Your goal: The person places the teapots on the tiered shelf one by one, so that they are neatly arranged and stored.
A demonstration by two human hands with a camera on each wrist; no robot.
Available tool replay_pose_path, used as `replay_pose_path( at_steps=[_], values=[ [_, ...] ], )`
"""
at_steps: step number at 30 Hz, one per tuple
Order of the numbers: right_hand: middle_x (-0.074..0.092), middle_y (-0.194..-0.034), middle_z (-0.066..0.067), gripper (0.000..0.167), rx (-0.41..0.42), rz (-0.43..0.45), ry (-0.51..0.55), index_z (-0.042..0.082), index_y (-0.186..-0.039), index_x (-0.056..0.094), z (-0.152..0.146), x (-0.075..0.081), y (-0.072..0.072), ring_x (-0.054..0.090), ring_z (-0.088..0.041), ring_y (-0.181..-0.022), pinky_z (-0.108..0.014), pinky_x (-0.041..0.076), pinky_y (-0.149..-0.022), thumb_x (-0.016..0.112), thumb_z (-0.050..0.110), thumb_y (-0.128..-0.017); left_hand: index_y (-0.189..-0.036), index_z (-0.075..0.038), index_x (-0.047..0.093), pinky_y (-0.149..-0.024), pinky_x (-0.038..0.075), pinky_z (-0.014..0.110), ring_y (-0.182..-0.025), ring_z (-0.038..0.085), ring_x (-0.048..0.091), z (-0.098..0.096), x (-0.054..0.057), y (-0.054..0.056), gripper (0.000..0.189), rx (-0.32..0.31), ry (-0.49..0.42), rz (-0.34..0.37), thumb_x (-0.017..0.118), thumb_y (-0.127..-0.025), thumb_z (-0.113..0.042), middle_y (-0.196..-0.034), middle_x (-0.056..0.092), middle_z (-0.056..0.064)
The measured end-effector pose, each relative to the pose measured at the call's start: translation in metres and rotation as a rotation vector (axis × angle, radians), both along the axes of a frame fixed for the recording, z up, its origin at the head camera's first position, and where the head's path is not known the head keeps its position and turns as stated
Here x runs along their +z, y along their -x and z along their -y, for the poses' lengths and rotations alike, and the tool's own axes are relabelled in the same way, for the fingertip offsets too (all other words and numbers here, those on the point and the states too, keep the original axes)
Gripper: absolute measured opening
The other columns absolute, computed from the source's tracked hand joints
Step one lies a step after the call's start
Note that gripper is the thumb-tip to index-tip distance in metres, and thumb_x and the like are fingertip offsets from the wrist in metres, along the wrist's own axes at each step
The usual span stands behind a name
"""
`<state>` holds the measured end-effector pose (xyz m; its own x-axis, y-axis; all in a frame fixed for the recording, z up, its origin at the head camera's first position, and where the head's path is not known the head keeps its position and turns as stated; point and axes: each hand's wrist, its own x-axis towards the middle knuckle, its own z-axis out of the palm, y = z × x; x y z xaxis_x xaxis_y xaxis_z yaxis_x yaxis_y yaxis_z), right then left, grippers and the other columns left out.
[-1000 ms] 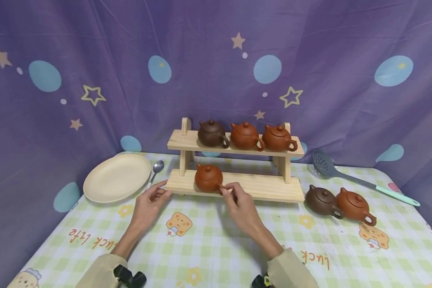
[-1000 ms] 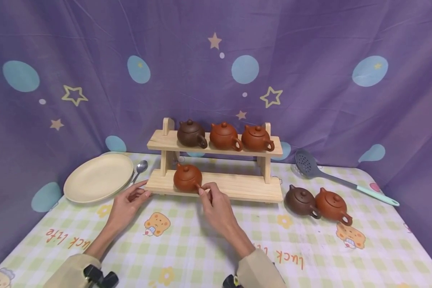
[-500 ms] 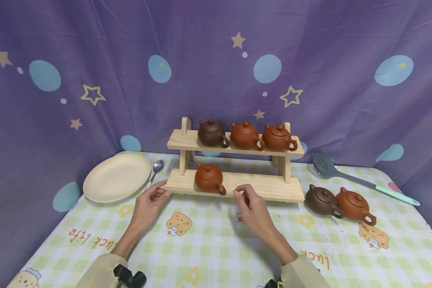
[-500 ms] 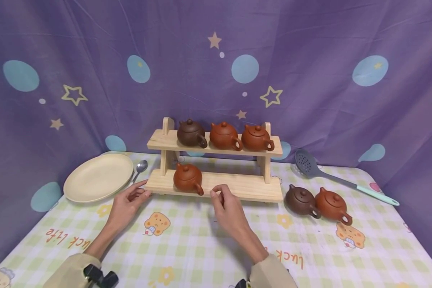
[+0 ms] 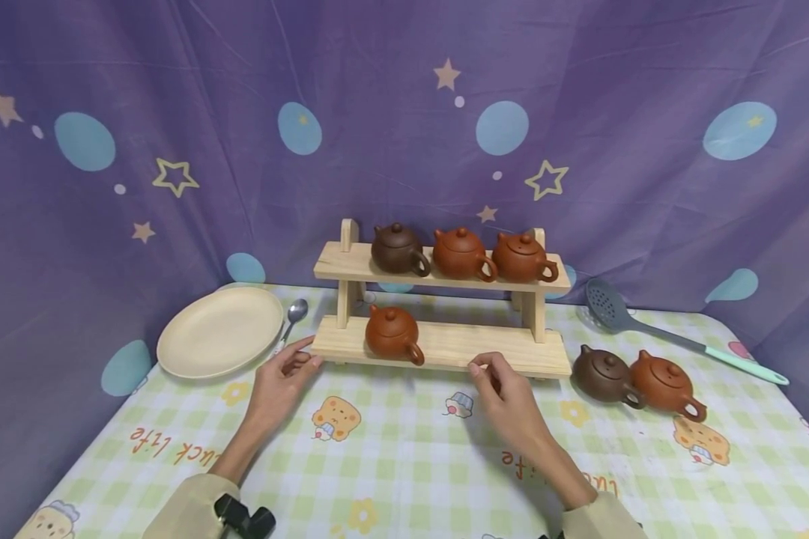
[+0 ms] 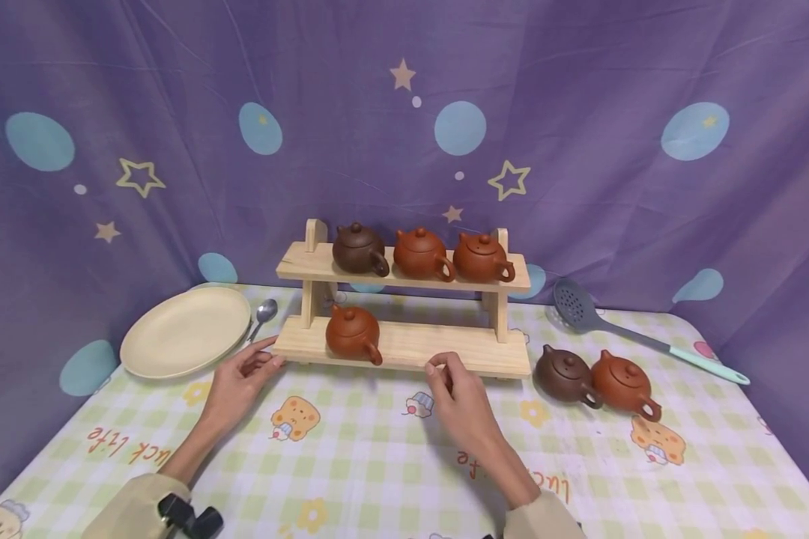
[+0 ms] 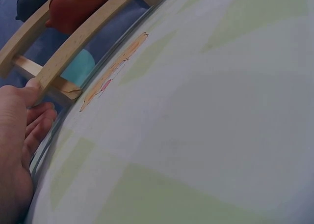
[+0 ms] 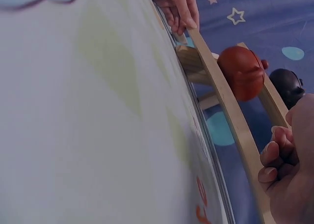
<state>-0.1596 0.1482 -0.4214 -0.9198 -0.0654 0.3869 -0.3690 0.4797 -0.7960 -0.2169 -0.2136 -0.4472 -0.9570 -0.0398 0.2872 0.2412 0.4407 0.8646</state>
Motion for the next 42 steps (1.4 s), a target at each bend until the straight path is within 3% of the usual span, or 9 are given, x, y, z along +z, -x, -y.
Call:
replay_pose_path(
  at_steps=[15, 28, 36, 42],
  values=[
    [0.045, -0.069, 0.005, 0.014, -0.070, -0.023, -0.052, 0.008, -0.113, 0.064, -0.036, 0.001, -0.015, 0.040, -0.009, -0.056, -0.026, 0.038, -0.049, 0.056, 0.018, -0.109, -0.142, -0.007, 0.062, -0.086, 0.052, 0.015, -0.093, 0.011, 0.068, 0.002, -0.003, -0.001, 0.048, -0.001, 0.008, 0.011, 0.071, -0.101, -0.030, -0.103, 0.072, 0.011],
    [0.048, -0.071, 0.003, 0.009, -0.216, -0.052, -0.130, 0.006, -0.111, 0.064, -0.075, 0.003, -0.028, 0.043, -0.009, -0.059, -0.024, 0.037, -0.051, 0.059, 0.013, -0.107, -0.141, -0.006, 0.063, -0.085, 0.052, 0.014, -0.092, 0.011, 0.067, 0.000, -0.001, 0.000, 0.047, -0.004, 0.002, 0.010, 0.071, -0.101, -0.030, -0.103, 0.071, 0.011],
    [0.065, -0.088, -0.007, 0.024, -0.284, 0.031, -0.169, 0.003, -0.120, 0.063, -0.098, 0.005, -0.036, 0.054, -0.009, -0.072, -0.021, 0.045, -0.059, 0.055, 0.023, -0.110, -0.140, -0.006, 0.063, -0.085, 0.053, 0.015, -0.091, 0.011, 0.068, 0.001, -0.002, 0.001, 0.046, -0.010, -0.021, 0.015, 0.073, -0.100, -0.027, -0.103, 0.071, 0.013],
    [0.070, -0.097, -0.010, 0.025, -0.324, 0.054, -0.176, 0.004, -0.121, 0.063, -0.115, 0.003, -0.042, 0.057, -0.008, -0.077, -0.017, 0.044, -0.062, 0.055, 0.024, -0.110, -0.140, -0.006, 0.063, -0.084, 0.053, 0.015, -0.091, 0.011, 0.067, 0.001, -0.002, 0.001, 0.046, -0.009, -0.022, 0.013, 0.073, -0.100, -0.027, -0.102, 0.072, 0.013]
  ],
)
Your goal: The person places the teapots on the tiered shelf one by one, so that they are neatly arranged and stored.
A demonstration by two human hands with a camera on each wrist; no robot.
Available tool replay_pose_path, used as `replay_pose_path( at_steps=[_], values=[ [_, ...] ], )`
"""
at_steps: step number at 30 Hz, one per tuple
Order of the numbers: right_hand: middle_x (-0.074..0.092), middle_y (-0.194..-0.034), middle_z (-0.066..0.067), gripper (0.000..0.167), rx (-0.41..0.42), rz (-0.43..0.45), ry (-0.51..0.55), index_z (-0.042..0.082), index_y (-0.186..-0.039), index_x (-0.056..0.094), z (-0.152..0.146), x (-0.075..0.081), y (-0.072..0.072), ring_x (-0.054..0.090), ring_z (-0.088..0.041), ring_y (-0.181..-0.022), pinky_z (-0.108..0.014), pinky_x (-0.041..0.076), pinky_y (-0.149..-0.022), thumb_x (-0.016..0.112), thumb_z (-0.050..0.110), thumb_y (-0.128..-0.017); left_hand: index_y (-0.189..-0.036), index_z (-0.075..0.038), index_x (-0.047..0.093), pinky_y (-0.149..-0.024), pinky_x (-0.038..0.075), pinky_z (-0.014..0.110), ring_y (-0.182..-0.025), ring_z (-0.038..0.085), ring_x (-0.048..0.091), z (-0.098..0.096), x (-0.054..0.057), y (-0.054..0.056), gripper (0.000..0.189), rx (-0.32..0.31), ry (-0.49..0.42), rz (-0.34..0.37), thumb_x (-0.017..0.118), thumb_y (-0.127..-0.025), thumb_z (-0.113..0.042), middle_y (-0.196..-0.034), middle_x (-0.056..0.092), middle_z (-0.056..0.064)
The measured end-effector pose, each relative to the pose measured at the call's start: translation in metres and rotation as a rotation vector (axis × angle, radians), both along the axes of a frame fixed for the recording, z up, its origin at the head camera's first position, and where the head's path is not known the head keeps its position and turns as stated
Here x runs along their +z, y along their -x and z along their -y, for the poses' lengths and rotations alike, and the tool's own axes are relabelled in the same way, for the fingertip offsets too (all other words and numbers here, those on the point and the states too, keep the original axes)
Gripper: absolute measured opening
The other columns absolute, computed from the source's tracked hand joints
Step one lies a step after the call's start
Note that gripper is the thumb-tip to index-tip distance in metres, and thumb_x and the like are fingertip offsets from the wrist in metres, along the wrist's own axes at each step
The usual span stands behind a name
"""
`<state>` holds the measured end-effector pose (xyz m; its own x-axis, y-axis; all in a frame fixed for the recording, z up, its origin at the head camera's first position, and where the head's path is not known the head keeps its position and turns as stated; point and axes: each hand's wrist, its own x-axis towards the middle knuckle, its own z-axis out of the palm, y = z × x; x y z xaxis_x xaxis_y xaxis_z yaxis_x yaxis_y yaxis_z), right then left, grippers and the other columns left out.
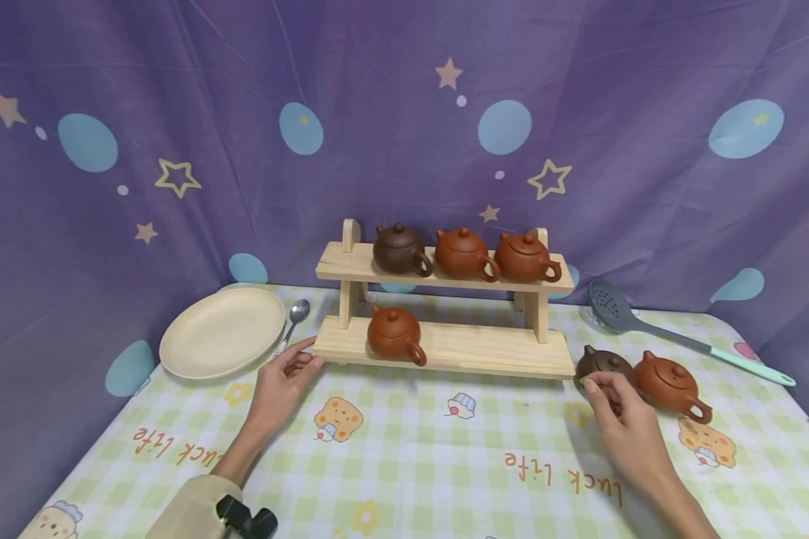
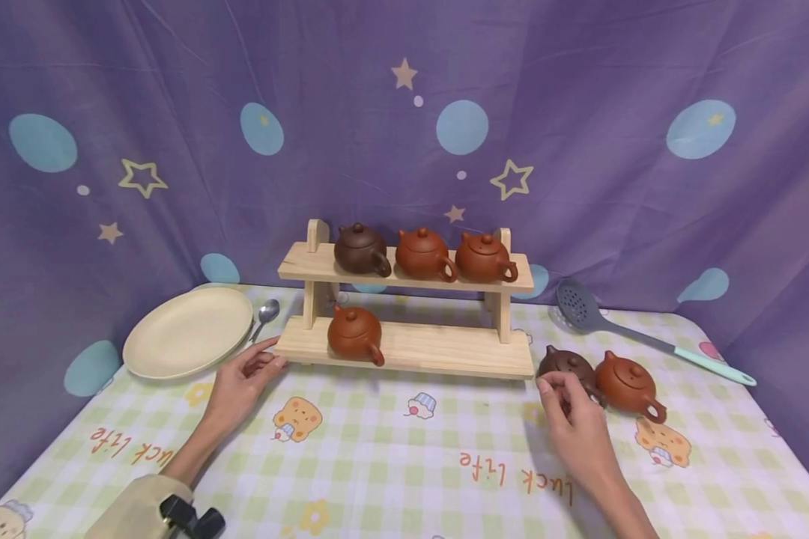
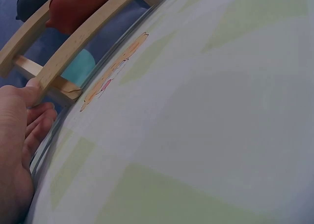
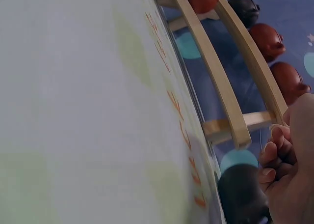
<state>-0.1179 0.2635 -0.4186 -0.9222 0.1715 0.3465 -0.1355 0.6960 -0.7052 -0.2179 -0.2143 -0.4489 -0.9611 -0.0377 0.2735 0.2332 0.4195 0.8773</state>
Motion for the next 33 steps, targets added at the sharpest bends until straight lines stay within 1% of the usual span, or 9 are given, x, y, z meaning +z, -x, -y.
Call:
replay_pose_path(
  at_steps=[6, 9, 12, 14, 17, 20, 24, 27, 33],
  values=[
    [0.068, -0.091, -0.009, 0.022, -0.032, -0.025, 0.000, 0.003, -0.121, 0.063, -0.016, -0.002, -0.004, 0.054, -0.004, -0.073, -0.016, 0.041, -0.060, 0.055, 0.021, -0.109, -0.141, -0.007, 0.063, -0.085, 0.054, 0.016, -0.091, 0.011, 0.068, 0.001, 0.000, 0.000, 0.046, 0.005, -0.004, 0.007, 0.073, -0.100, -0.027, -0.102, 0.072, 0.013],
    [0.066, -0.088, -0.009, 0.024, -0.063, -0.037, -0.002, 0.003, -0.119, 0.064, -0.021, -0.001, -0.006, 0.054, -0.004, -0.070, -0.017, 0.041, -0.058, 0.054, 0.022, -0.110, -0.141, -0.006, 0.063, -0.085, 0.054, 0.016, -0.090, 0.011, 0.068, 0.000, 0.000, 0.000, 0.046, 0.003, -0.009, 0.003, 0.073, -0.100, -0.025, -0.101, 0.072, 0.013],
    [0.066, -0.088, -0.011, 0.026, -0.090, -0.032, -0.006, 0.002, -0.119, 0.064, -0.027, -0.001, -0.009, 0.055, -0.003, -0.070, -0.016, 0.041, -0.059, 0.053, 0.024, -0.110, -0.140, -0.006, 0.063, -0.084, 0.054, 0.016, -0.090, 0.011, 0.068, 0.000, 0.000, 0.000, 0.046, 0.001, -0.012, -0.003, 0.074, -0.099, -0.025, -0.101, 0.072, 0.013],
    [0.068, -0.091, -0.012, 0.028, -0.103, -0.018, -0.008, 0.002, -0.120, 0.064, -0.032, -0.002, -0.010, 0.056, -0.002, -0.072, -0.014, 0.042, -0.059, 0.052, 0.025, -0.110, -0.141, -0.006, 0.063, -0.084, 0.054, 0.016, -0.090, 0.011, 0.068, 0.000, 0.001, 0.000, 0.047, 0.000, -0.012, -0.003, 0.074, -0.099, -0.025, -0.101, 0.072, 0.013],
    [0.071, -0.100, -0.015, 0.030, -0.122, 0.006, -0.004, 0.001, -0.123, 0.063, -0.040, -0.004, -0.012, 0.058, 0.003, -0.078, -0.011, 0.043, -0.061, 0.051, 0.026, -0.111, -0.141, -0.005, 0.063, -0.085, 0.054, 0.016, -0.090, 0.011, 0.068, 0.000, 0.001, 0.000, 0.047, -0.002, -0.007, -0.003, 0.073, -0.100, -0.025, -0.101, 0.072, 0.013],
    [0.072, -0.103, -0.016, 0.031, -0.146, 0.019, 0.006, 0.001, -0.125, 0.062, -0.046, -0.007, -0.013, 0.058, 0.003, -0.078, -0.012, 0.043, -0.060, 0.050, 0.026, -0.111, -0.141, -0.005, 0.062, -0.085, 0.054, 0.016, -0.090, 0.012, 0.068, 0.000, 0.002, -0.001, 0.047, -0.005, -0.003, -0.005, 0.073, -0.100, -0.024, -0.101, 0.072, 0.013],
    [0.069, -0.093, -0.013, 0.032, -0.160, 0.021, 0.019, -0.001, -0.126, 0.060, -0.053, -0.010, -0.013, 0.056, 0.000, -0.073, -0.014, 0.042, -0.058, 0.049, 0.026, -0.111, -0.141, -0.005, 0.062, -0.085, 0.054, 0.016, -0.091, 0.012, 0.068, 0.001, 0.001, 0.000, 0.047, -0.006, 0.000, -0.009, 0.073, -0.100, -0.024, -0.101, 0.072, 0.013],
    [0.068, -0.089, -0.012, 0.032, -0.175, 0.018, 0.016, -0.002, -0.125, 0.059, -0.057, -0.012, -0.013, 0.055, 0.004, -0.072, -0.013, 0.041, -0.058, 0.049, 0.025, -0.111, -0.141, -0.006, 0.062, -0.085, 0.054, 0.017, -0.091, 0.012, 0.068, 0.001, 0.001, 0.000, 0.047, -0.007, -0.001, -0.010, 0.073, -0.100, -0.025, -0.101, 0.072, 0.013],
    [0.071, -0.098, -0.019, 0.034, -0.218, 0.033, -0.004, -0.003, -0.125, 0.060, -0.064, -0.015, -0.013, 0.049, 0.019, -0.077, -0.007, 0.040, -0.060, 0.050, 0.026, -0.111, -0.141, -0.006, 0.063, -0.085, 0.054, 0.017, -0.090, 0.012, 0.068, 0.001, 0.000, 0.001, 0.046, -0.009, -0.006, -0.008, 0.073, -0.100, -0.027, -0.101, 0.072, 0.012]
  ],
)
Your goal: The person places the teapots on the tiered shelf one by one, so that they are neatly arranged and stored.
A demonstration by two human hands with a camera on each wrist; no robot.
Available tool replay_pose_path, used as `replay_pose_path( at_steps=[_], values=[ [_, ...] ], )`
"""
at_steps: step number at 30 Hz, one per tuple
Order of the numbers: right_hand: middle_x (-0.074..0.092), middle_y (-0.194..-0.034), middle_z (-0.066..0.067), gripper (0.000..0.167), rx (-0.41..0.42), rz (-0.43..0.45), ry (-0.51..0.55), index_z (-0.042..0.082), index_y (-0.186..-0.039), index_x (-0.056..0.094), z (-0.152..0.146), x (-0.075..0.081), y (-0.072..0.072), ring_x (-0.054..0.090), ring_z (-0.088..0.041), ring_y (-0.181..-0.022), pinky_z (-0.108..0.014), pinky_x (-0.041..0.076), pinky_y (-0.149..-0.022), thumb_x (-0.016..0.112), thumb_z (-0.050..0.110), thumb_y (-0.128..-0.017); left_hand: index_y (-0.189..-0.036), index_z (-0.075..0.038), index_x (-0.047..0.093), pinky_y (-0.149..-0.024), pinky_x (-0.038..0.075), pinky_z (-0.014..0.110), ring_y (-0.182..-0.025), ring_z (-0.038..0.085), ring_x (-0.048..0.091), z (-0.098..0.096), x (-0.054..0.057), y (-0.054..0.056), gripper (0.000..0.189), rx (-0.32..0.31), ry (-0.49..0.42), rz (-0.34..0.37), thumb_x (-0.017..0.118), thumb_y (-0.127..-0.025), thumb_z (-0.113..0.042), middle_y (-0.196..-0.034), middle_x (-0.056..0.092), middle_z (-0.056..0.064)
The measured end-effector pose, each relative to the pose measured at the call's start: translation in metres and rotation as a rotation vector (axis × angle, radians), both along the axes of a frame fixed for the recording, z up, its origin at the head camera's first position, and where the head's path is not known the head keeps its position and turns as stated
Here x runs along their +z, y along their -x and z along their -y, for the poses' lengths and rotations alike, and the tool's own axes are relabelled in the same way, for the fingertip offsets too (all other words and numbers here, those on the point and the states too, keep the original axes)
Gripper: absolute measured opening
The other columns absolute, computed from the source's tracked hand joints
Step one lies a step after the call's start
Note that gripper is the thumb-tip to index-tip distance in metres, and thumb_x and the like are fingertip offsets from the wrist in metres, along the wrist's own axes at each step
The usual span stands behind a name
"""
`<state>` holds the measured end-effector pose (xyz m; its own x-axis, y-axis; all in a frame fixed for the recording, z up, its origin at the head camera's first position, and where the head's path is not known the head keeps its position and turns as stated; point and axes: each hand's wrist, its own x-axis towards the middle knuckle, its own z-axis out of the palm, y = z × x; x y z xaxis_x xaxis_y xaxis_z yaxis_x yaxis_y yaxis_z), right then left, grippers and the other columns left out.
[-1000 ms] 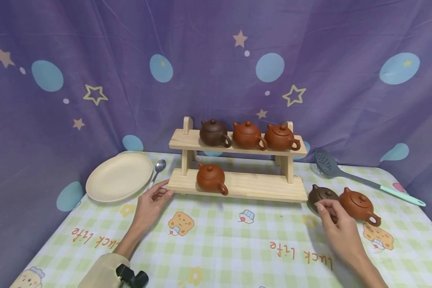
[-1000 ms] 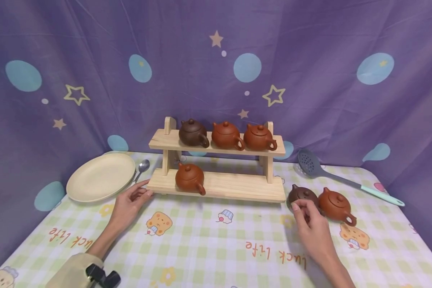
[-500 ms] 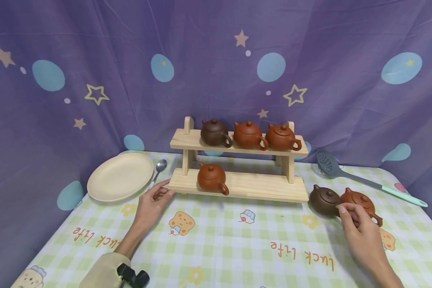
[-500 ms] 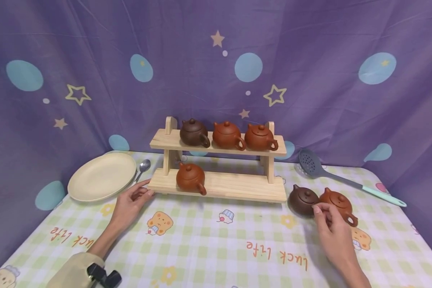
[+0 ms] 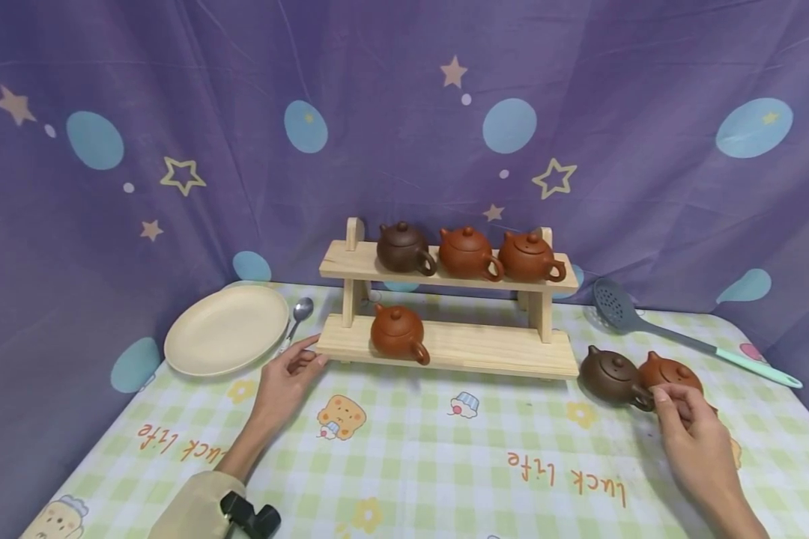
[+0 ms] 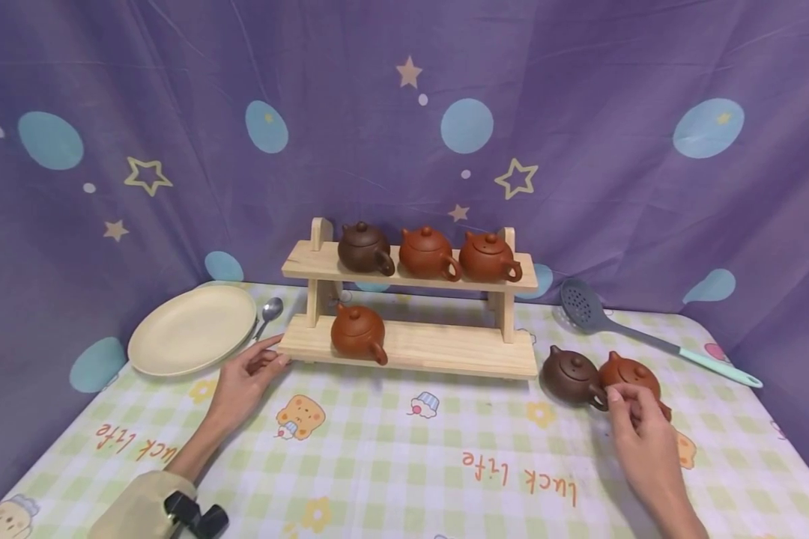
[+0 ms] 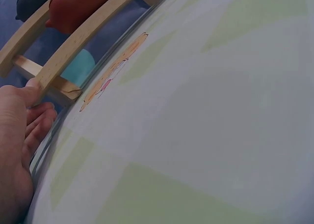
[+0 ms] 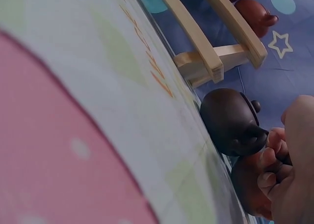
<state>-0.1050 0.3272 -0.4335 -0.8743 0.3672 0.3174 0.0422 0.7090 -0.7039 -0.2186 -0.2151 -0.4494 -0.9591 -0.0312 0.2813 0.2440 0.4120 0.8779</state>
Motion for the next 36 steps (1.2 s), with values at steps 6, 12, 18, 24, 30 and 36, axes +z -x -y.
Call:
replay_pose_path(
  at_steps=[6, 12, 18, 24, 30, 36],
  values=[
    [0.071, -0.098, -0.020, 0.037, -0.012, 0.038, -0.007, -0.003, -0.127, 0.060, -0.003, -0.002, 0.000, 0.049, 0.018, -0.075, -0.010, 0.040, -0.059, 0.049, 0.029, -0.111, -0.141, -0.006, 0.063, -0.085, 0.054, 0.017, -0.091, 0.014, 0.068, 0.000, 0.001, -0.001, 0.047, -0.003, -0.001, 0.002, 0.072, -0.100, -0.029, -0.102, 0.072, 0.012],
    [0.070, -0.091, -0.019, 0.041, 0.008, 0.073, -0.001, -0.004, -0.128, 0.057, -0.004, -0.004, 0.000, 0.053, 0.007, -0.068, -0.017, 0.042, -0.054, 0.045, 0.032, -0.112, -0.141, -0.007, 0.062, -0.085, 0.054, 0.017, -0.092, 0.015, 0.068, -0.001, 0.002, -0.002, 0.047, 0.000, 0.001, 0.013, 0.073, -0.100, -0.028, -0.103, 0.072, 0.013],
    [0.060, -0.076, -0.009, 0.043, 0.065, 0.083, 0.020, -0.008, -0.128, 0.052, -0.004, -0.008, 0.003, 0.051, -0.007, -0.060, -0.024, 0.041, -0.049, 0.040, 0.031, -0.114, -0.142, -0.007, 0.062, -0.085, 0.054, 0.017, -0.092, 0.016, 0.069, 0.000, 0.002, -0.002, 0.048, 0.001, 0.003, 0.015, 0.072, -0.100, -0.028, -0.103, 0.072, 0.013],
    [0.058, -0.073, -0.007, 0.041, 0.080, 0.075, 0.017, -0.008, -0.125, 0.054, -0.005, -0.010, 0.002, 0.050, -0.008, -0.058, -0.024, 0.041, -0.048, 0.041, 0.029, -0.114, -0.142, -0.006, 0.062, -0.086, 0.054, 0.017, -0.092, 0.016, 0.069, 0.000, 0.001, -0.002, 0.048, -0.001, 0.003, 0.013, 0.073, -0.100, -0.028, -0.103, 0.072, 0.013],
    [0.056, -0.070, -0.005, 0.038, 0.090, 0.073, 0.019, -0.005, -0.121, 0.056, -0.005, -0.012, 0.002, 0.048, -0.009, -0.056, -0.025, 0.039, -0.048, 0.042, 0.029, -0.114, -0.141, -0.006, 0.062, -0.085, 0.054, 0.017, -0.092, 0.015, 0.068, 0.000, 0.001, -0.001, 0.047, 0.001, 0.002, 0.013, 0.073, -0.100, -0.027, -0.102, 0.072, 0.013],
    [0.055, -0.068, -0.003, 0.037, 0.106, 0.069, 0.026, -0.005, -0.119, 0.058, -0.007, -0.013, 0.004, 0.048, -0.008, -0.055, -0.024, 0.038, -0.048, 0.043, 0.029, -0.113, -0.141, -0.006, 0.063, -0.085, 0.054, 0.017, -0.091, 0.014, 0.068, 0.000, 0.001, -0.001, 0.047, -0.002, -0.001, 0.008, 0.073, -0.100, -0.027, -0.103, 0.072, 0.013]
  ],
)
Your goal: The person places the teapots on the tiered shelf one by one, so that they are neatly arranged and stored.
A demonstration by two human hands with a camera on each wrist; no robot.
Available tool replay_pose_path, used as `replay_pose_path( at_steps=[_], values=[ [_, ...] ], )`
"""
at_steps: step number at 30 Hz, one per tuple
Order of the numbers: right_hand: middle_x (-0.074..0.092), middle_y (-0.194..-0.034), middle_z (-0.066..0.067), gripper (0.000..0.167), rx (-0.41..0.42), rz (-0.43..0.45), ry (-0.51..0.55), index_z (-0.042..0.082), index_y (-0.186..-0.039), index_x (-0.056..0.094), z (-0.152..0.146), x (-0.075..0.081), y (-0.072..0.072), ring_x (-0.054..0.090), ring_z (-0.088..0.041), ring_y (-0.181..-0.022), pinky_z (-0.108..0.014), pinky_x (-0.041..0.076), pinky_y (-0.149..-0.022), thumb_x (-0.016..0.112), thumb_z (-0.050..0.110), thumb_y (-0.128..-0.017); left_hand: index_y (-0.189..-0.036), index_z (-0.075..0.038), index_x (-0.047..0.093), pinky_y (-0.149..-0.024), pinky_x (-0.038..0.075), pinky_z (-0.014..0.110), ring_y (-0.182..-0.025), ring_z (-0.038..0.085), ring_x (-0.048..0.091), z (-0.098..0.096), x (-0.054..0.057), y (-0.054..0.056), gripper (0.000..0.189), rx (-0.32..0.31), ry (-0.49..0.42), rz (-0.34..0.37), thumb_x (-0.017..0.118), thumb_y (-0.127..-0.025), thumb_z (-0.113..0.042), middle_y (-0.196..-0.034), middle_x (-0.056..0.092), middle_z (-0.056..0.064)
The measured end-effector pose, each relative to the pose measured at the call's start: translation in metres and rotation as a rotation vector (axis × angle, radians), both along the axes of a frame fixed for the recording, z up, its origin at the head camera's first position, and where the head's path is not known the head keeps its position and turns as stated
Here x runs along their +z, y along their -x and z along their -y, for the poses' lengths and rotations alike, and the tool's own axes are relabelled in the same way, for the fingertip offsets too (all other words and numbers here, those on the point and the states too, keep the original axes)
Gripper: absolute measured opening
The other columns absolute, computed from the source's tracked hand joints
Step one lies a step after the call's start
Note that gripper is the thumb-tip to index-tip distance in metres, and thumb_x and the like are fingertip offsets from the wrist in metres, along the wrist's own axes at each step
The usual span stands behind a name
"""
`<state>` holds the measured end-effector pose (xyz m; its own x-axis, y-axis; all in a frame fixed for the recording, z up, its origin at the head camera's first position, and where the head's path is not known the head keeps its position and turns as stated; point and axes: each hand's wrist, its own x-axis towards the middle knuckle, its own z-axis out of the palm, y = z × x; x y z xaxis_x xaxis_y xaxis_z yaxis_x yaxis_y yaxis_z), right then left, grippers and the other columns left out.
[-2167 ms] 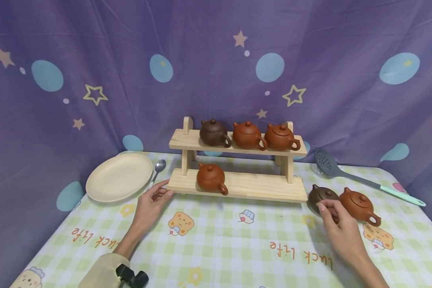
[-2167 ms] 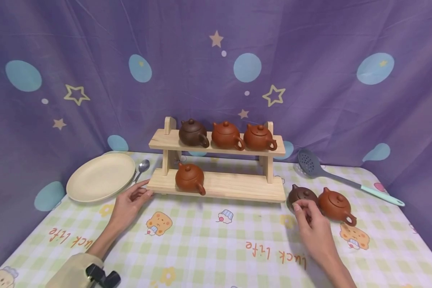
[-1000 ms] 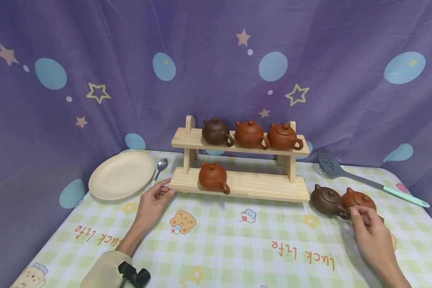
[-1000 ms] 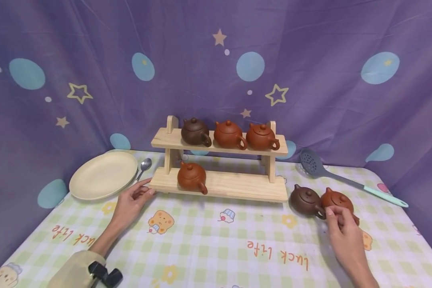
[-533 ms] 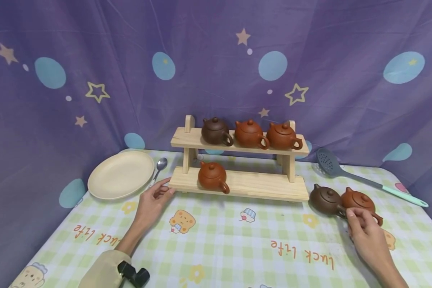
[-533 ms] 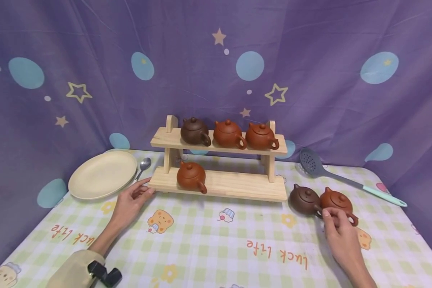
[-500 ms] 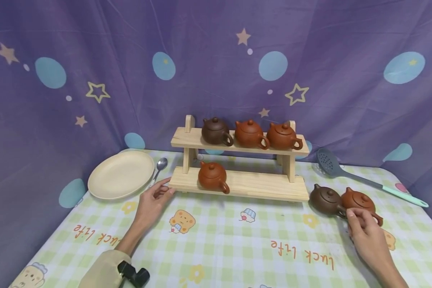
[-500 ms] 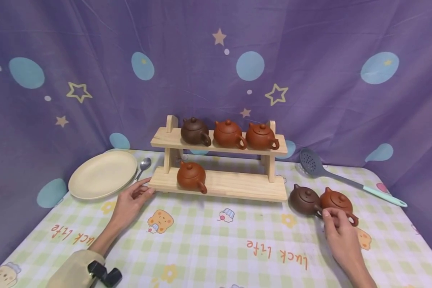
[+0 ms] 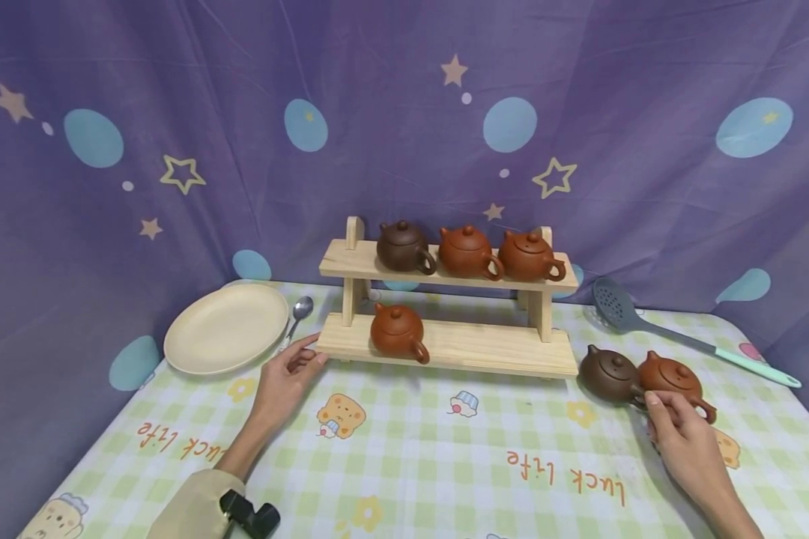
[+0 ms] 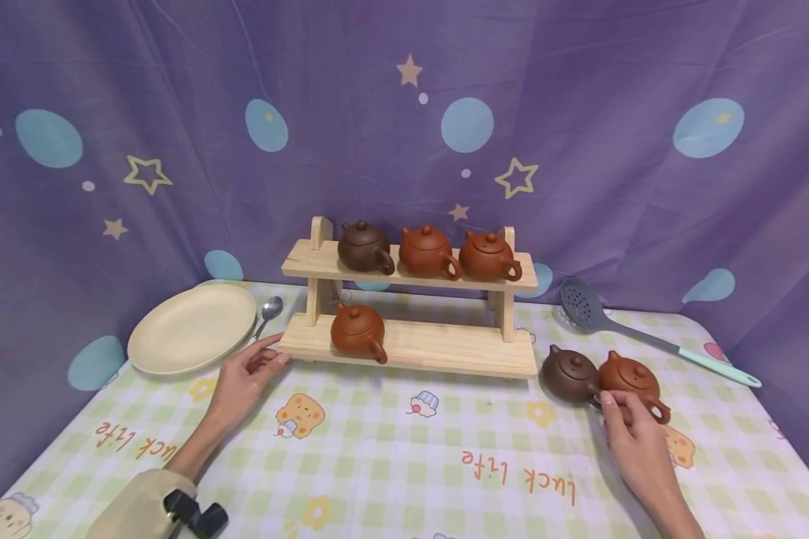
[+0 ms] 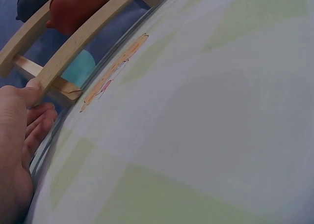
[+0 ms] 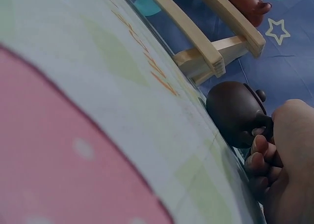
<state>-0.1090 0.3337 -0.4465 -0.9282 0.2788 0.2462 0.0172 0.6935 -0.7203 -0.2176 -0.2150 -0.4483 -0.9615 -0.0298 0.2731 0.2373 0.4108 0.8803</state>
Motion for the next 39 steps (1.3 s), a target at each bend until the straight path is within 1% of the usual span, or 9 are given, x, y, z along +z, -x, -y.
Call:
replay_pose_path(
  at_steps=[7, 10, 15, 19, 29, 32, 39],
  values=[
    [0.055, -0.068, -0.002, 0.038, 0.027, 0.004, -0.012, -0.003, -0.115, 0.061, 0.0021, 0.0010, 0.0032, 0.049, -0.010, -0.056, -0.025, 0.037, -0.052, 0.045, 0.032, -0.113, -0.141, -0.007, 0.063, -0.086, 0.054, 0.017, -0.092, 0.014, 0.068, -0.0008, 0.0003, -0.0015, 0.047, -0.005, -0.005, -0.001, 0.073, -0.100, -0.028, -0.103, 0.072, 0.012],
    [0.056, -0.069, -0.002, 0.037, 0.025, 0.006, -0.025, -0.003, -0.114, 0.063, 0.0009, 0.0003, 0.0042, 0.048, -0.009, -0.058, -0.024, 0.036, -0.053, 0.046, 0.030, -0.112, -0.141, -0.008, 0.063, -0.086, 0.053, 0.016, -0.093, 0.013, 0.068, -0.0017, 0.0014, -0.0030, 0.048, -0.006, -0.011, 0.002, 0.073, -0.100, -0.029, -0.104, 0.072, 0.012],
    [0.060, -0.073, -0.002, 0.036, 0.021, 0.017, -0.046, -0.004, -0.113, 0.063, -0.0004, -0.0010, 0.0056, 0.049, -0.005, -0.061, -0.023, 0.038, -0.053, 0.047, 0.028, -0.113, -0.142, -0.008, 0.063, -0.086, 0.053, 0.016, -0.093, 0.012, 0.067, -0.0016, 0.0017, -0.0044, 0.047, 0.000, -0.015, 0.010, 0.073, -0.100, -0.028, -0.104, 0.072, 0.012],
    [0.061, -0.076, -0.003, 0.034, 0.020, 0.008, -0.059, -0.004, -0.111, 0.063, -0.0002, -0.0019, 0.0056, 0.050, -0.004, -0.063, -0.022, 0.039, -0.054, 0.048, 0.026, -0.112, -0.141, -0.008, 0.063, -0.085, 0.053, 0.016, -0.092, 0.013, 0.067, -0.0008, 0.0004, -0.0036, 0.047, 0.001, -0.009, 0.007, 0.072, -0.100, -0.028, -0.103, 0.071, 0.012],
    [0.057, -0.078, -0.004, 0.030, 0.025, 0.003, -0.115, -0.002, -0.108, 0.063, -0.0013, -0.0030, 0.0042, 0.046, -0.006, -0.064, -0.025, 0.035, -0.055, 0.049, 0.025, -0.112, -0.140, -0.007, 0.064, -0.084, 0.054, 0.016, -0.091, 0.013, 0.067, -0.0005, -0.0007, -0.0019, 0.046, 0.004, 0.005, -0.001, 0.072, -0.100, -0.029, -0.102, 0.071, 0.012],
    [0.056, -0.078, -0.003, 0.029, 0.026, -0.014, -0.133, -0.001, -0.107, 0.063, -0.0011, -0.0032, 0.0035, 0.046, -0.006, -0.064, -0.024, 0.035, -0.055, 0.049, 0.024, -0.112, -0.140, -0.008, 0.064, -0.083, 0.054, 0.016, -0.091, 0.013, 0.067, -0.0005, -0.0005, -0.0016, 0.046, 0.007, 0.008, 0.000, 0.072, -0.100, -0.029, -0.102, 0.071, 0.012],
    [0.056, -0.080, -0.003, 0.025, 0.027, -0.087, -0.159, -0.002, -0.105, 0.062, -0.0008, -0.0047, 0.0012, 0.045, -0.004, -0.067, -0.020, 0.034, -0.057, 0.051, 0.020, -0.111, -0.141, -0.008, 0.064, -0.084, 0.054, 0.017, -0.091, 0.014, 0.068, -0.0003, 0.0000, -0.0004, 0.047, 0.008, 0.013, 0.003, 0.072, -0.100, -0.030, -0.102, 0.072, 0.012]
  ],
)
